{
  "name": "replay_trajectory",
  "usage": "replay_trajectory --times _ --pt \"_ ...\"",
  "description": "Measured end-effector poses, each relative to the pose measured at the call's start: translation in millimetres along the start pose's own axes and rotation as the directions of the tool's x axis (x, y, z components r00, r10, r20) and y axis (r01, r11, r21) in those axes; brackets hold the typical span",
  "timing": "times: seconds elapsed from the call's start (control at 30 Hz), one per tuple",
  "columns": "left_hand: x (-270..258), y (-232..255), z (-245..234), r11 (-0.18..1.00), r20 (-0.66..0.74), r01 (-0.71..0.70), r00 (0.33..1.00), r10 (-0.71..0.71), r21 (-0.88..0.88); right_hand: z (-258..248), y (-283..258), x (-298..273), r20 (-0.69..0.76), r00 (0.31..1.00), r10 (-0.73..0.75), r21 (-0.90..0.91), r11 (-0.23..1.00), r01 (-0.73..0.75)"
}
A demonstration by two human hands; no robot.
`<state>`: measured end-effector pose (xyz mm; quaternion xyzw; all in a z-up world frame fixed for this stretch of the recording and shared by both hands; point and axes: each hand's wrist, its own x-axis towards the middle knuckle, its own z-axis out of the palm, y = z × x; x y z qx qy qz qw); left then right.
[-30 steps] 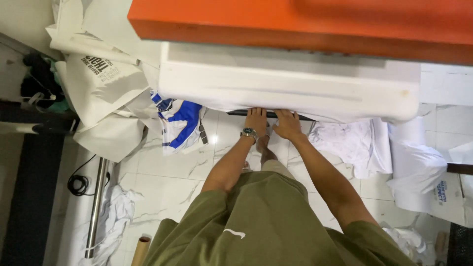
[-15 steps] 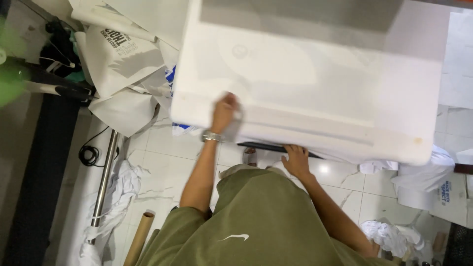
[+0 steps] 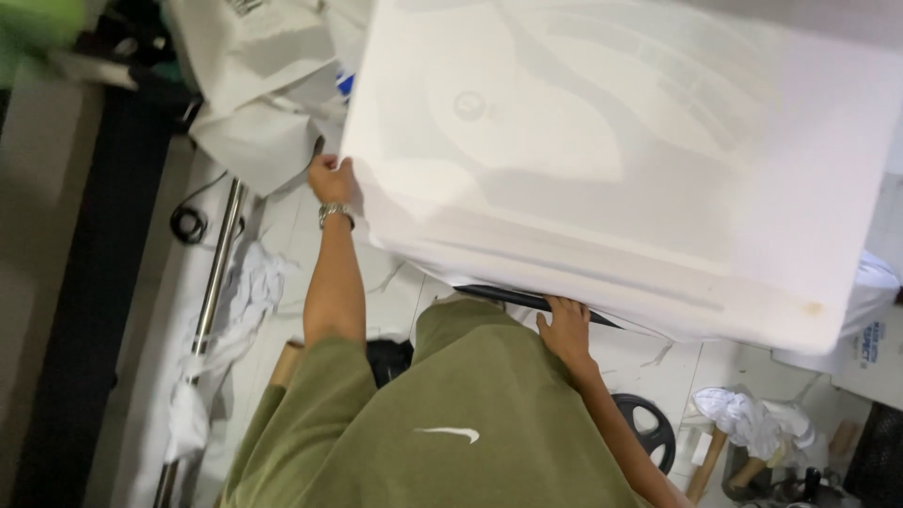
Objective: Operating a manual heat press machine to transfer printed designs onto white garments, including alignment and peeling of transfer paper.
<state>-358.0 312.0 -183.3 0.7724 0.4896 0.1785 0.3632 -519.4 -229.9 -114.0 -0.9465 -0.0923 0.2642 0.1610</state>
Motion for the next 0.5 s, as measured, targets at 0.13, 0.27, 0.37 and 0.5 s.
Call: replay_trajectory --times 0.13,0.27,0.37,0.5 --pt "-26 20 -33 0.993 -0.052 -0.088 0.994 0.092 0.081 4 -3 -18 -0.012 1.0 -0.016 0.007 1.0 0.016" --pt "-58 75 -48 0.805 -0.346 -0.582 0.736 0.582 0.115 11 3 -20 -0.043 0.999 -0.009 0.013 1.0 0.009" --pt "-115 162 -48 0.517 -0.195 -0.809 0.576 0.794 -0.281 1 -11 -28 -0.111 0.993 -0.048 0.099 0.993 0.059" --pt "-181 294 -102 0.391 -0.178 -0.776 0.531 0.829 -0.495 10 -11 -31 -0.133 0.981 -0.141 0.041 0.988 0.147"
